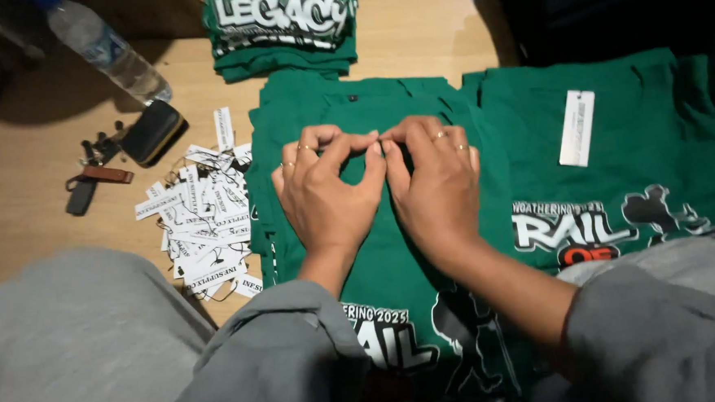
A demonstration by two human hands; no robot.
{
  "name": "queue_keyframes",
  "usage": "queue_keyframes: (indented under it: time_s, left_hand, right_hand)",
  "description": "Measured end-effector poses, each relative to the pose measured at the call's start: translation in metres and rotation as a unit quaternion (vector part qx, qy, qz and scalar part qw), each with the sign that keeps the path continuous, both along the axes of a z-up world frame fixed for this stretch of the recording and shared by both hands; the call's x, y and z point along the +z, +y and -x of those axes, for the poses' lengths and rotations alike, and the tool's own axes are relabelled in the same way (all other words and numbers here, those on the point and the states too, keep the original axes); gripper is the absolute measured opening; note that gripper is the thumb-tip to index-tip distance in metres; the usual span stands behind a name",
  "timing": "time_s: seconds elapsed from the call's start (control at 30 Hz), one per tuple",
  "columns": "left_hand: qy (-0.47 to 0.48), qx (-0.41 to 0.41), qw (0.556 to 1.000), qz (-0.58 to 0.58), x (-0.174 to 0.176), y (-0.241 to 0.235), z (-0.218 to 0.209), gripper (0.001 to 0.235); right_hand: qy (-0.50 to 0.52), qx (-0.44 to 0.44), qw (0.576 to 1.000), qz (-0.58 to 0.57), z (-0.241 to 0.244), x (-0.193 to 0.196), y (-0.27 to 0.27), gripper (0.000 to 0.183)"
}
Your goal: Attaching paper hang tags to t-shirts using manual plastic loop fasteners.
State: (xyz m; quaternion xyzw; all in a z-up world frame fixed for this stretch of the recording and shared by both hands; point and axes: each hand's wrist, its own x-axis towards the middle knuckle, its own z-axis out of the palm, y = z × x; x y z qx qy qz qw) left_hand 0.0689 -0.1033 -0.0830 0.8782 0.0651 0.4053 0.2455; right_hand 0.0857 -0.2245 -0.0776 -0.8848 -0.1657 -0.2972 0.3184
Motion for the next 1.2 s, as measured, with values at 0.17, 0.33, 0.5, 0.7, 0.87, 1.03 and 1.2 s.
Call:
queue_keyframes:
  time_s: [0.17, 0.33, 0.5, 0.7, 0.87, 1.03, 1.2]
  left_hand:
    - [0.011, -0.003, 1.0, 0.006, 0.012, -0.001, 0.008, 0.008]
    - [0.021, -0.001, 1.0, 0.009, 0.012, -0.003, 0.009, 0.009]
    - [0.029, 0.014, 0.999, 0.004, 0.01, -0.001, 0.007, 0.009]
    - [0.028, 0.02, 0.999, -0.011, 0.011, -0.002, 0.006, 0.008]
    - [0.039, 0.016, 0.999, -0.027, 0.005, 0.003, 0.004, 0.009]
    - [0.042, 0.003, 0.998, -0.036, 0.006, 0.009, 0.001, 0.009]
    - [0.047, -0.002, 0.998, -0.032, 0.007, 0.01, 0.004, 0.009]
  right_hand:
    - [0.013, -0.016, 0.999, 0.026, 0.002, 0.0, 0.005, 0.003]
    - [0.007, -0.018, 0.999, 0.037, 0.0, -0.006, 0.001, 0.007]
    - [-0.018, -0.029, 0.998, 0.054, -0.002, -0.01, 0.003, 0.01]
    - [-0.016, -0.031, 0.999, 0.039, 0.0, -0.003, 0.003, 0.01]
    - [-0.014, -0.033, 0.999, 0.034, 0.001, -0.005, 0.0, 0.011]
    - [-0.019, -0.041, 0.999, 0.03, -0.003, -0.012, 0.005, 0.012]
    - [-0.024, -0.056, 0.998, 0.034, 0.001, -0.011, 0.007, 0.011]
